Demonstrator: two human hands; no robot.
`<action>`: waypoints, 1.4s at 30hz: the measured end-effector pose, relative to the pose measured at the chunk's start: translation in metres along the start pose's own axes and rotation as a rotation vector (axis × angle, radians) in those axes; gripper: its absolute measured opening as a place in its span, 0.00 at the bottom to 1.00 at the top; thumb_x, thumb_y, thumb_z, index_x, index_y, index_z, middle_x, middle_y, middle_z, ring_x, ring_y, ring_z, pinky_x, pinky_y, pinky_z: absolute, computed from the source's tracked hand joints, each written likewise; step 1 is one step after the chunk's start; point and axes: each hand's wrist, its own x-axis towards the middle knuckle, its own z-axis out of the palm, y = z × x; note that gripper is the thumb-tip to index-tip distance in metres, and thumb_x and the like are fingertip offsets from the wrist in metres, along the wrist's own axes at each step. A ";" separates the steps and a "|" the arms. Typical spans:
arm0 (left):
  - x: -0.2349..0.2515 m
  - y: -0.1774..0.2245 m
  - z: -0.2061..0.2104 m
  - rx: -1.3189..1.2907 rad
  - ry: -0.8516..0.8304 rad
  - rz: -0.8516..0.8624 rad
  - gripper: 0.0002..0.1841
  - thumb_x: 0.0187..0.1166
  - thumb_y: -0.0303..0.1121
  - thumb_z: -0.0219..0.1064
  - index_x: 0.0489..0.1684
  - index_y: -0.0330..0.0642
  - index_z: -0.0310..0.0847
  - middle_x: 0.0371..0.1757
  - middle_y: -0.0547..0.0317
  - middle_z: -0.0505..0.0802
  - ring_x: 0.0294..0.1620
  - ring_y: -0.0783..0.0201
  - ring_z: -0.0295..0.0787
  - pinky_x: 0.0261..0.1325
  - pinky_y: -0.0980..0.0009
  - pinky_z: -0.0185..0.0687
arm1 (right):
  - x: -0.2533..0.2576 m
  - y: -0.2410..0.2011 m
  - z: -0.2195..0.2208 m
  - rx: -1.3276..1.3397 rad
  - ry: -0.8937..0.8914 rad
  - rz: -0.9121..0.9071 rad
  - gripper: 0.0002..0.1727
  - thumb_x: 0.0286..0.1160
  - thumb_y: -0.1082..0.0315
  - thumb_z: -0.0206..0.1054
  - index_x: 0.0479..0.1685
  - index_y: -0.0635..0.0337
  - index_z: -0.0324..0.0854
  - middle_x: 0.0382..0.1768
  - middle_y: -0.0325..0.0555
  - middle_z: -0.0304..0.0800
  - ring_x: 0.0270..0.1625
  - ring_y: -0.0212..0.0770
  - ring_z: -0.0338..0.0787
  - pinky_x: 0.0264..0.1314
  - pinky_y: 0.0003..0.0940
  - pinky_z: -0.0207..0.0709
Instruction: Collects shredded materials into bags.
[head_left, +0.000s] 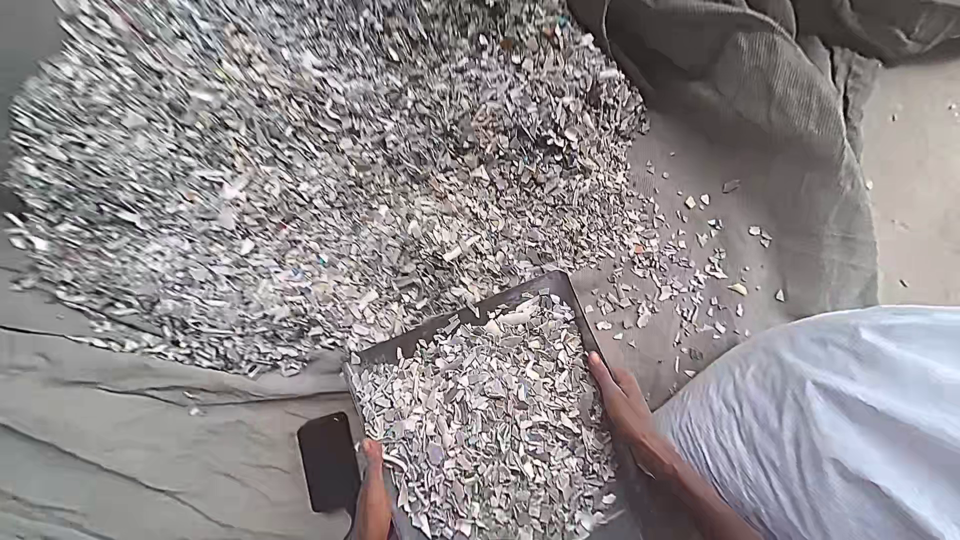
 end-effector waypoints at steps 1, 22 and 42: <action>-0.002 -0.012 0.006 0.020 -0.005 -0.013 0.40 0.93 0.55 0.26 0.93 0.29 0.37 0.95 0.34 0.45 0.97 0.58 0.37 0.96 0.61 0.34 | -0.003 0.013 -0.001 -0.018 0.004 0.033 0.24 0.94 0.57 0.49 0.28 0.57 0.79 0.17 0.29 0.69 0.20 0.23 0.71 0.28 0.24 0.68; 0.092 0.049 -0.022 0.695 -0.271 -0.225 0.44 0.93 0.61 0.29 0.64 0.26 0.80 0.53 0.30 0.92 0.52 0.37 0.94 0.58 0.38 0.85 | 0.086 -0.035 0.006 -0.392 0.130 -0.280 0.21 0.85 0.55 0.63 0.56 0.67 0.86 0.42 0.53 0.92 0.42 0.47 0.91 0.49 0.49 0.83; 0.259 0.243 0.116 0.584 0.091 0.838 0.24 0.89 0.51 0.55 0.75 0.54 0.83 0.77 0.50 0.84 0.82 0.41 0.72 0.82 0.32 0.51 | 0.251 -0.231 0.011 -0.493 0.127 -0.531 0.48 0.74 0.29 0.62 0.70 0.72 0.77 0.64 0.73 0.84 0.72 0.69 0.81 0.73 0.70 0.70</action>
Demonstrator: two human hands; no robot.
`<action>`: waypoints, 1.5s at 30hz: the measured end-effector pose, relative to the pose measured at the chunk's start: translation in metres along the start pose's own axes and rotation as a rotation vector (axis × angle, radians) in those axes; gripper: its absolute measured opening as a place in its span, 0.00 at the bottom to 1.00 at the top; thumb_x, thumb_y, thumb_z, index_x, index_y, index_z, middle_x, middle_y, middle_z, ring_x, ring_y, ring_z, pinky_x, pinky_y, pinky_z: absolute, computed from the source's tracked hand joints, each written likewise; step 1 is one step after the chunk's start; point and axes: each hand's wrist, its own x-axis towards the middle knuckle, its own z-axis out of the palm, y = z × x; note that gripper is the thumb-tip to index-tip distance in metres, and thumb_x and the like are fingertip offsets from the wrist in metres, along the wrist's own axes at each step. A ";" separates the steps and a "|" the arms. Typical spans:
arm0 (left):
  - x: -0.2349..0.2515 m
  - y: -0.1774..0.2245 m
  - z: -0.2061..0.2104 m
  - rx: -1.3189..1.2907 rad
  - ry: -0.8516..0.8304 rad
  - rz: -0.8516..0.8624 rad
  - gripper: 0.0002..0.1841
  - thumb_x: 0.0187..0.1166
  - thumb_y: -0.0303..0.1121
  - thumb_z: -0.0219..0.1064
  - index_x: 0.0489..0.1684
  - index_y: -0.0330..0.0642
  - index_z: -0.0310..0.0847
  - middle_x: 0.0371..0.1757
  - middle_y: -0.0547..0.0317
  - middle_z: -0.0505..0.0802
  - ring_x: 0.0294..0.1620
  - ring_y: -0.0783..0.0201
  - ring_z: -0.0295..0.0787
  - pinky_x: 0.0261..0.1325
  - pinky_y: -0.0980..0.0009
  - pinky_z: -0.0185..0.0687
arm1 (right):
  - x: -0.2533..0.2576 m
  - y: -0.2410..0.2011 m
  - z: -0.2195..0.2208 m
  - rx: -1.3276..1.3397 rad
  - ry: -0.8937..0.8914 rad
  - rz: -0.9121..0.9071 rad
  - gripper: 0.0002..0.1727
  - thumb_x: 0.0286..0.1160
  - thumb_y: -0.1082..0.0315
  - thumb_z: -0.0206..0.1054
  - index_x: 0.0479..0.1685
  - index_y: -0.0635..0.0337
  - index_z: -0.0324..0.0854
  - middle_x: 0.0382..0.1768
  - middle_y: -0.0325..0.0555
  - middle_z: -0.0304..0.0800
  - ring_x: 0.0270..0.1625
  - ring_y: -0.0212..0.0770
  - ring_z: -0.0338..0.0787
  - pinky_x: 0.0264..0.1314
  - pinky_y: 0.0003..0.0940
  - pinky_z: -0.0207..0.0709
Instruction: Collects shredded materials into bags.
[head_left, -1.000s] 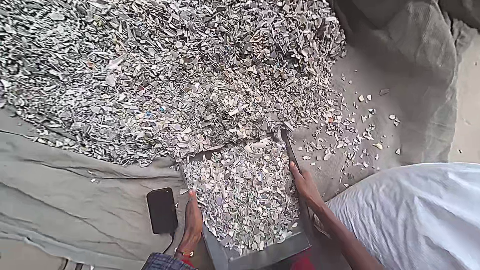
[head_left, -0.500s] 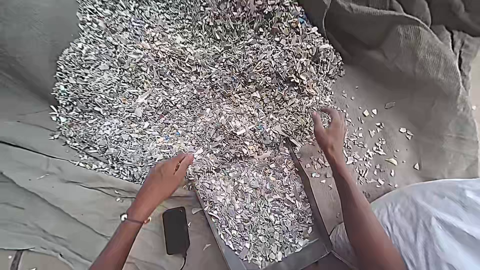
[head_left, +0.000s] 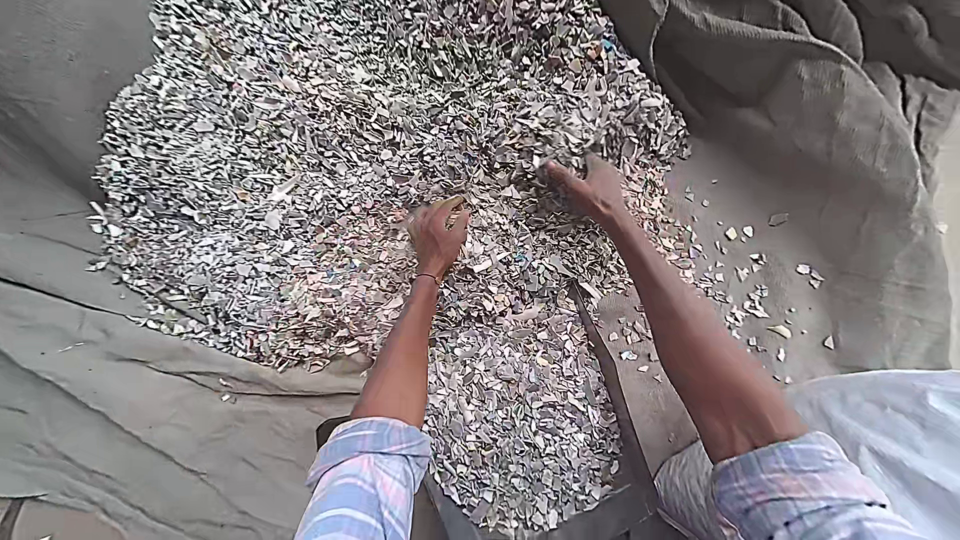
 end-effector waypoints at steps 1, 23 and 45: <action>-0.003 0.012 0.008 0.001 -0.015 -0.009 0.25 0.89 0.51 0.54 0.77 0.52 0.81 0.77 0.47 0.84 0.81 0.39 0.71 0.82 0.32 0.52 | -0.004 -0.003 0.005 -0.007 -0.033 -0.042 0.48 0.75 0.29 0.61 0.70 0.71 0.78 0.66 0.71 0.84 0.74 0.68 0.80 0.76 0.69 0.68; -0.131 -0.042 -0.152 0.044 -0.198 0.174 0.30 0.92 0.51 0.43 0.74 0.38 0.80 0.73 0.42 0.86 0.76 0.49 0.81 0.78 0.47 0.73 | -0.166 0.131 -0.026 0.134 0.558 0.229 0.28 0.93 0.54 0.48 0.66 0.69 0.83 0.68 0.65 0.85 0.72 0.61 0.84 0.75 0.62 0.73; -0.129 -0.151 -0.077 0.479 0.180 -0.108 0.36 0.85 0.62 0.47 0.86 0.49 0.69 0.87 0.46 0.73 0.90 0.34 0.59 0.86 0.31 0.44 | -0.168 0.034 0.039 0.376 0.268 -0.090 0.30 0.83 0.58 0.65 0.82 0.61 0.73 0.85 0.56 0.71 0.85 0.51 0.73 0.83 0.52 0.73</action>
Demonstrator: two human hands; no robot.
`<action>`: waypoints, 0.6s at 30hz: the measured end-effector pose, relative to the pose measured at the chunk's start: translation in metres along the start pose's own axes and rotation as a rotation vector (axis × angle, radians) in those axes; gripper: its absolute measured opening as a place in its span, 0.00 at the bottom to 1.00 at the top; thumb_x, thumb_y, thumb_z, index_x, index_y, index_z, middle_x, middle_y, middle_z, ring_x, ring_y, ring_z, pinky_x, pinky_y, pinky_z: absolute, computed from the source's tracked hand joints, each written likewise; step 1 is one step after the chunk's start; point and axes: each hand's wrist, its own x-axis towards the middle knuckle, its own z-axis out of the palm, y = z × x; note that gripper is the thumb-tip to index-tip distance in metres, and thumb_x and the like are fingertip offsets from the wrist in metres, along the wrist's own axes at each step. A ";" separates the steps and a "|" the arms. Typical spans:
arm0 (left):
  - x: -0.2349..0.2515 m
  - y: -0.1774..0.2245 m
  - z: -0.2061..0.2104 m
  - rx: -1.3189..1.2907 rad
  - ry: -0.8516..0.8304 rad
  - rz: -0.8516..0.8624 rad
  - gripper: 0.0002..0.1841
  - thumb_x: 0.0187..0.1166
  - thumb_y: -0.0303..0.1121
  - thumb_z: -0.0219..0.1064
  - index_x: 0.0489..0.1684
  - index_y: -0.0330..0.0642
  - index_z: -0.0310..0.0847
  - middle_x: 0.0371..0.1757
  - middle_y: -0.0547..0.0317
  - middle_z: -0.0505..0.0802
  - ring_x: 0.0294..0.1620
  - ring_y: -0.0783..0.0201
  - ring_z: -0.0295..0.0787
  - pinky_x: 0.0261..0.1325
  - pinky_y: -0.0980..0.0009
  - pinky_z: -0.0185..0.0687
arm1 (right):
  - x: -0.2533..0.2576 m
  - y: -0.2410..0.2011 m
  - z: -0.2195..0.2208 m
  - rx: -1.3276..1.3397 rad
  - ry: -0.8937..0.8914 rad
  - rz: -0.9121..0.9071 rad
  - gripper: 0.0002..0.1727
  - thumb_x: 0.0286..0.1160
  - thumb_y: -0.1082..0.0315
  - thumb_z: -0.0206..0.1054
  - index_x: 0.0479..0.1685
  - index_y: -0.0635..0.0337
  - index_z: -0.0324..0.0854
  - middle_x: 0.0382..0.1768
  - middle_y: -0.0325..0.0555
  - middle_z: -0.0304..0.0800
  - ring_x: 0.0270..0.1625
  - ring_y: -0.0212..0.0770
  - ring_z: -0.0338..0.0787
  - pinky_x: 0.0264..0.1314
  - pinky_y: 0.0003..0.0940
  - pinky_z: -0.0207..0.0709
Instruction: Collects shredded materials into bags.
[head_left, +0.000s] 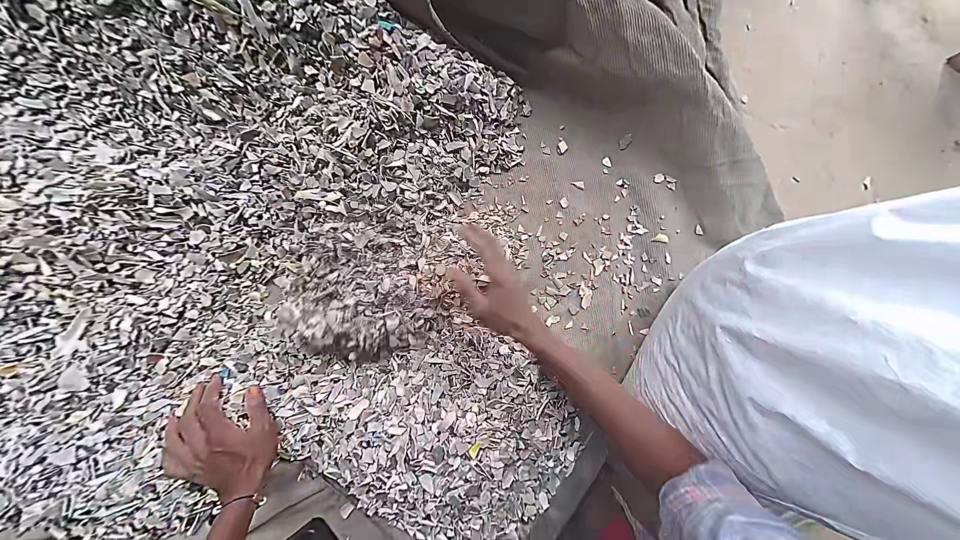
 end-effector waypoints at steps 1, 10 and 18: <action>0.000 0.000 0.001 0.004 0.020 0.000 0.35 0.85 0.62 0.47 0.85 0.50 0.70 0.86 0.47 0.74 0.89 0.35 0.60 0.86 0.32 0.45 | -0.016 0.022 -0.020 -0.170 0.198 0.111 0.29 0.80 0.58 0.67 0.77 0.64 0.77 0.84 0.60 0.70 0.86 0.56 0.70 0.83 0.55 0.70; -0.001 -0.001 0.007 0.026 0.106 0.018 0.33 0.84 0.61 0.49 0.80 0.53 0.76 0.82 0.50 0.80 0.87 0.38 0.66 0.83 0.33 0.51 | -0.021 0.035 -0.024 -0.345 0.216 0.932 0.45 0.86 0.40 0.57 0.96 0.57 0.49 0.95 0.70 0.30 0.95 0.73 0.31 0.86 0.82 0.32; 0.002 0.001 0.008 0.017 0.090 0.022 0.34 0.84 0.62 0.48 0.81 0.51 0.75 0.82 0.48 0.79 0.87 0.36 0.65 0.83 0.32 0.50 | 0.069 -0.076 0.024 0.332 -0.298 0.557 0.39 0.86 0.35 0.52 0.90 0.48 0.62 0.86 0.61 0.66 0.84 0.65 0.69 0.73 0.70 0.69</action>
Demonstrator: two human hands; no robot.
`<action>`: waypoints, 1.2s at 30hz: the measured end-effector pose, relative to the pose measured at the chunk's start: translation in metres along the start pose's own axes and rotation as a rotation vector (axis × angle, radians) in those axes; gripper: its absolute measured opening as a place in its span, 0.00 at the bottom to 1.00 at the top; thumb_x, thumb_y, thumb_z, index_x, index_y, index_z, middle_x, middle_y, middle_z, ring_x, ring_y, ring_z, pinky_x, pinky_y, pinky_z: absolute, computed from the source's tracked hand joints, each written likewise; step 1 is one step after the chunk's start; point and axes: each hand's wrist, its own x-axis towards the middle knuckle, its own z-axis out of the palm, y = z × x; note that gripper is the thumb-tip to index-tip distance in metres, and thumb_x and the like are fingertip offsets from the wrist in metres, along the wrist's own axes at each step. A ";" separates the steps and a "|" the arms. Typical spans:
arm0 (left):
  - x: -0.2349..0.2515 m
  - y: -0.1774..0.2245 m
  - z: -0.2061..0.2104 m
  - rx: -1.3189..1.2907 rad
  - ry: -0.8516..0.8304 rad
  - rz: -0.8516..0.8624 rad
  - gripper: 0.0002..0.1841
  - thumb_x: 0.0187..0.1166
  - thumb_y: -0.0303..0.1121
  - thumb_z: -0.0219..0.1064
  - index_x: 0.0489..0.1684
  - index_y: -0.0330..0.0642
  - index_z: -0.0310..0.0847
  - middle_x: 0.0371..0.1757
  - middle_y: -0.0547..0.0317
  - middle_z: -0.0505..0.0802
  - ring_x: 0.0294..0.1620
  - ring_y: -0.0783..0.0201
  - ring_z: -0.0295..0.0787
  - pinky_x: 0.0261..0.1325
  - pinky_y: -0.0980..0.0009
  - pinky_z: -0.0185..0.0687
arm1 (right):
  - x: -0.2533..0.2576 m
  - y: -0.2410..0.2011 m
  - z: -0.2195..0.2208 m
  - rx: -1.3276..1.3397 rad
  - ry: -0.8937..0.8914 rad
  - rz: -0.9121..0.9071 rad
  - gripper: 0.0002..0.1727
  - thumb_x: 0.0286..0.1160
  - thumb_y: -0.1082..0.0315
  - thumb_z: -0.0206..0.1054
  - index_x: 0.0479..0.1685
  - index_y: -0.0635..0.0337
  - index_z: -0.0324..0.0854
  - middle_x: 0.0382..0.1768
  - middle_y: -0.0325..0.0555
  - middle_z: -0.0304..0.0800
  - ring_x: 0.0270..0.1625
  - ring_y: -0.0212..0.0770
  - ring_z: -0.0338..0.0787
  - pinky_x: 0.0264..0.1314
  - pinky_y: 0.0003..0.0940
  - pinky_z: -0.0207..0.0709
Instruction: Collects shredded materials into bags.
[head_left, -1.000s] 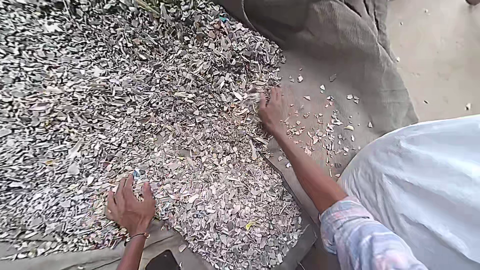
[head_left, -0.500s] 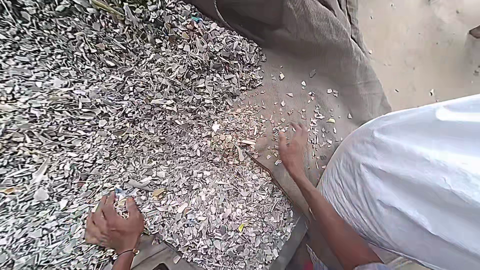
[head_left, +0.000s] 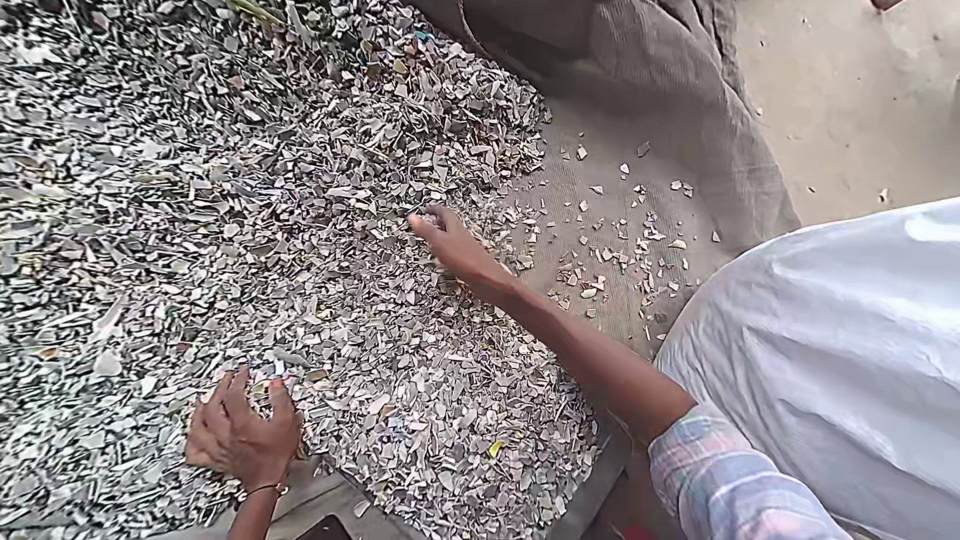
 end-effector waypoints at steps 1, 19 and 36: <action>0.001 0.001 -0.002 0.001 -0.007 0.003 0.34 0.85 0.62 0.47 0.81 0.51 0.75 0.83 0.47 0.79 0.87 0.36 0.65 0.82 0.31 0.50 | 0.012 -0.015 -0.004 0.091 -0.003 -0.033 0.40 0.88 0.37 0.52 0.91 0.54 0.58 0.81 0.66 0.71 0.80 0.64 0.74 0.71 0.68 0.71; 0.025 0.065 -0.022 -0.058 -0.276 -0.278 0.31 0.81 0.55 0.60 0.83 0.53 0.74 0.85 0.41 0.73 0.86 0.27 0.58 0.73 0.20 0.51 | 0.079 0.015 0.027 -0.818 -0.020 -0.270 0.40 0.74 0.28 0.61 0.61 0.58 0.86 0.60 0.59 0.88 0.68 0.62 0.85 0.63 0.70 0.74; 0.004 0.102 -0.062 -0.424 -0.756 -0.192 0.36 0.89 0.59 0.53 0.83 0.37 0.71 0.71 0.30 0.84 0.73 0.34 0.80 0.73 0.31 0.68 | 0.041 0.023 0.058 -0.823 -0.618 -0.189 0.42 0.79 0.27 0.56 0.53 0.64 0.86 0.49 0.62 0.89 0.57 0.59 0.88 0.60 0.67 0.75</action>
